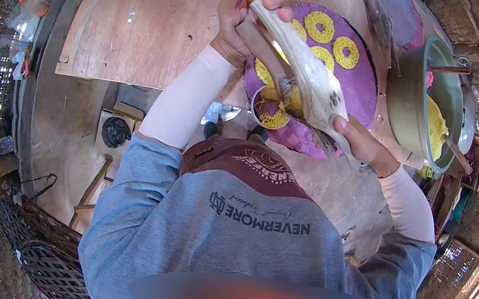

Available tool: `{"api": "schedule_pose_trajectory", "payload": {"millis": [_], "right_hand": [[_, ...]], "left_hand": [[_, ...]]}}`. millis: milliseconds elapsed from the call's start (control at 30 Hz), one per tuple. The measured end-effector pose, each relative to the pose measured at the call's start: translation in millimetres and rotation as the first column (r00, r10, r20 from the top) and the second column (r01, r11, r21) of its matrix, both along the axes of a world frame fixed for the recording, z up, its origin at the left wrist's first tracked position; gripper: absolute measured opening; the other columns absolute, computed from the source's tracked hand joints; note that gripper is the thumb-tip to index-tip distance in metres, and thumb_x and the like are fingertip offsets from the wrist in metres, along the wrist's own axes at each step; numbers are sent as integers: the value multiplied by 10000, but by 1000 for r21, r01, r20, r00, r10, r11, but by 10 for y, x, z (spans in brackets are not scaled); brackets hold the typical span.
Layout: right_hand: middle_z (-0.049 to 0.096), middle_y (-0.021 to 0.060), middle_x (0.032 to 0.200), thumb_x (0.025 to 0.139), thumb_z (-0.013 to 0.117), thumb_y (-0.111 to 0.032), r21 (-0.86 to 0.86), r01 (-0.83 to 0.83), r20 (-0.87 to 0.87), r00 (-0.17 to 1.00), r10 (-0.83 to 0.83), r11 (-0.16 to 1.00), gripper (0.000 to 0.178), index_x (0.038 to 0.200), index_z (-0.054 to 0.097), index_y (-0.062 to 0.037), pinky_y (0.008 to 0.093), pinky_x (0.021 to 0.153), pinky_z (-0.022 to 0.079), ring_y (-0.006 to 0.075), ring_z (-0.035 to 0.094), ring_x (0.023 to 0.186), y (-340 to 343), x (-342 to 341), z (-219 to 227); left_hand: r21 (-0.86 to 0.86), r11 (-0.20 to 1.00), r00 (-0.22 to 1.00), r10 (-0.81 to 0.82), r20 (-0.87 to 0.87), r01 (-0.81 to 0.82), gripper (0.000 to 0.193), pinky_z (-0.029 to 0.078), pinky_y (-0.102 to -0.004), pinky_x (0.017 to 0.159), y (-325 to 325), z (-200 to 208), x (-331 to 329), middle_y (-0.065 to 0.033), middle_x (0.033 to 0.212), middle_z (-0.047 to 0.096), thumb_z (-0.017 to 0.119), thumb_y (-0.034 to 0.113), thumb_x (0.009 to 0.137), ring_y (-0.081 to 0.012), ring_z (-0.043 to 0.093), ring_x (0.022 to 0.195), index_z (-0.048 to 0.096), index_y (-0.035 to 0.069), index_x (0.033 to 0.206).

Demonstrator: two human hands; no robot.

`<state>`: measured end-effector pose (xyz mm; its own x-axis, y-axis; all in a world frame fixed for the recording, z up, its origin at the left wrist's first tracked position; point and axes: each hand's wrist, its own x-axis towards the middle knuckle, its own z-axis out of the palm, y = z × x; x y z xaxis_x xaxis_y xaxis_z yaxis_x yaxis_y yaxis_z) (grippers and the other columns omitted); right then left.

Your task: The person uses a wooden press to shape yellow dough into circular patterns on a purple mat. They then use a small tool to add pink dough centers to the yellow circles. The person repeats this process to create multiple decorative cake-like items.

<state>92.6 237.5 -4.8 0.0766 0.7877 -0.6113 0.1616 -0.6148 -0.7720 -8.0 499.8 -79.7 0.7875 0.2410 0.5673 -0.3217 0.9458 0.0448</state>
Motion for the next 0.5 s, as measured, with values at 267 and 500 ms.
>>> {"api": "schedule_pose_trajectory", "payload": {"millis": [267, 500], "right_hand": [[597, 81, 692, 811, 378, -687, -60, 28, -50, 998, -31, 998, 746, 953, 608, 9, 287, 485, 440, 146, 572, 581, 5, -68, -113], [606, 90, 670, 830, 394, -654, -163, 97, -133, 984, -119, 982, 706, 849, 628, 11, 271, 483, 450, 152, 591, 579, -125, -41, 55]], "left_hand": [[-50, 997, 985, 56, -165, -65, 308, 546, -424, 660, -52, 15, -182, -17, 835, 512, 493, 433, 852, -256, 564, 913, 440, 143, 941], [-140, 990, 968, -7, -249, -29, 347, 503, -446, 766, -203, -270, -119, -4, 797, 514, 509, 448, 843, -241, 572, 869, 453, 120, 939]]}}
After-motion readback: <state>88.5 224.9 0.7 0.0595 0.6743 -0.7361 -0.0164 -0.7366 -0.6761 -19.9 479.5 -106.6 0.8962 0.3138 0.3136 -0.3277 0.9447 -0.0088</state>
